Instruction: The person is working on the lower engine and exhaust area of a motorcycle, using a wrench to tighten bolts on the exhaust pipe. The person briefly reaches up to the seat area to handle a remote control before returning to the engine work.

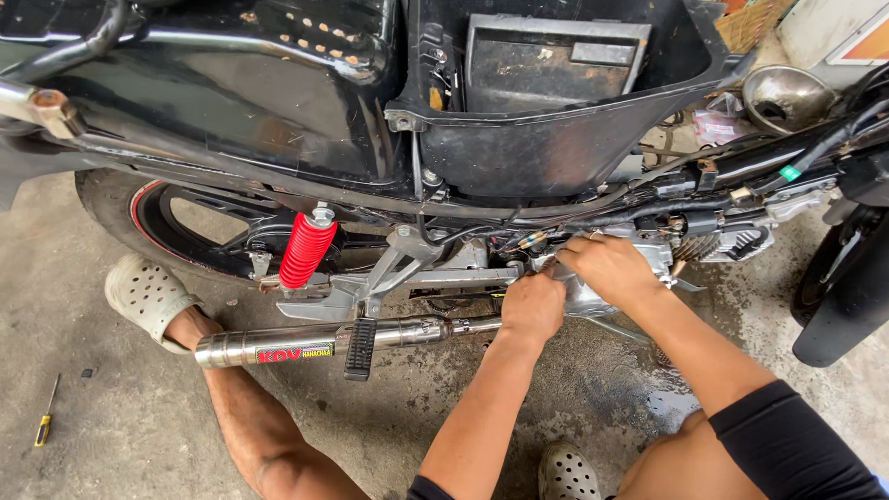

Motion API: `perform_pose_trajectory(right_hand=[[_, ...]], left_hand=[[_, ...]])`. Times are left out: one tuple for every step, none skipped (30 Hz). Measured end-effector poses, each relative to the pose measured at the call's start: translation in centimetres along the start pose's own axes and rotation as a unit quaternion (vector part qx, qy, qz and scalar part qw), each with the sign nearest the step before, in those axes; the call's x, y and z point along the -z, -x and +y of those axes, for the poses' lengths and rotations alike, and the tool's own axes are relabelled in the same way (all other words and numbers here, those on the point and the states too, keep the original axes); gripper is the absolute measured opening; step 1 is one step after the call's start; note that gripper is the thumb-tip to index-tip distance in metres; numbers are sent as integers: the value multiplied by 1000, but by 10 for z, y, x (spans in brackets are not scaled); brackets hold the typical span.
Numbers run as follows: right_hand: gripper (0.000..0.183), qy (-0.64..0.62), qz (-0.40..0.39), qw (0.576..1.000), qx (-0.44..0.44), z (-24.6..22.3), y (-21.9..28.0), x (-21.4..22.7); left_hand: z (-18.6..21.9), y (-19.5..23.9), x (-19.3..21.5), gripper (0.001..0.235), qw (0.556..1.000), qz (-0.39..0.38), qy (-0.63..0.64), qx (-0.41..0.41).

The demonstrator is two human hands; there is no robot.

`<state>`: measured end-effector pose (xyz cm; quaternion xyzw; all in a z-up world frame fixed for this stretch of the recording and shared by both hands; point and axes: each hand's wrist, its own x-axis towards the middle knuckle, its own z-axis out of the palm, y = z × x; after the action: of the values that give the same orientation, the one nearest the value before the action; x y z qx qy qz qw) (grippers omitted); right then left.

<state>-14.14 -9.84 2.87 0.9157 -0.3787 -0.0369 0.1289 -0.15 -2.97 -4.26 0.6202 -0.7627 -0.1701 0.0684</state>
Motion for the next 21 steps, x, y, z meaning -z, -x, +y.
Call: perform_pose_trajectory(right_hand=[[8, 53, 35, 997, 50, -1, -4, -9], [12, 105, 72, 987, 101, -3, -9, -18], [12, 103, 72, 986, 105, -3, -12, -16], [12, 98, 57, 988, 109, -2, -14, -14], [12, 93, 43, 988, 113, -2, -16, -12], [12, 91, 42, 988, 117, -4, -17, -6], [14, 92, 23, 990, 106, -5, -18, -1], [15, 92, 4, 991, 92, -6, -19, 5], [15, 89, 4, 992, 94, -6, -17, 3], [16, 98, 6, 992, 83, -7, -17, 2], [18, 106, 7, 992, 73, -8, -17, 0], [18, 104, 7, 992, 77, -9, -18, -5], [17, 90, 22, 990, 102, -10, -18, -10], [16, 76, 36, 989, 125, -10, -15, -16], [16, 74, 34, 989, 127, -9, -14, -16], [16, 80, 35, 988, 124, -7, -15, -15], [17, 85, 36, 988, 121, -5, -15, -14], [17, 82, 37, 989, 117, -3, -13, -13], [17, 73, 34, 992, 102, -3, -11, -11], [17, 66, 33, 994, 87, 0, -11, -9], [17, 64, 35, 994, 83, -4, -14, -17]], left_hand=[[0, -2, -3, 25, 1000, 10, 6, -6], [-2, -3, -6, 23, 1000, 21, 12, -9], [3, 3, 9, 23, 1000, 21, 13, -4], [8, 10, 25, 22, 999, 28, 41, 3], [13, 16, 40, 22, 997, 35, 69, 10], [13, 17, 40, 22, 997, 34, 70, 14], [13, 18, 41, 21, 997, 29, 63, 24], [12, 19, 42, 21, 998, 23, 54, 32], [14, 20, 43, 21, 998, 21, 54, 34], [15, 20, 45, 21, 997, 25, 57, 37], [15, 19, 47, 22, 997, 30, 61, 40], [14, 18, 47, 22, 997, 29, 63, 45], [14, 18, 47, 22, 996, 37, 64, 42], [15, 17, 46, 22, 996, 44, 66, 37], [14, 18, 43, 22, 996, 42, 68, 39], [13, 16, 42, 21, 997, 42, 59, 31], [12, 14, 42, 20, 998, 41, 50, 22], [15, 20, 51, 20, 998, 38, 46, 21], [18, 26, 60, 19, 998, 41, 39, 25], [21, 31, 71, 19, 998, 45, 32, 28], [17, 28, 70, 19, 998, 44, 28, 27]])
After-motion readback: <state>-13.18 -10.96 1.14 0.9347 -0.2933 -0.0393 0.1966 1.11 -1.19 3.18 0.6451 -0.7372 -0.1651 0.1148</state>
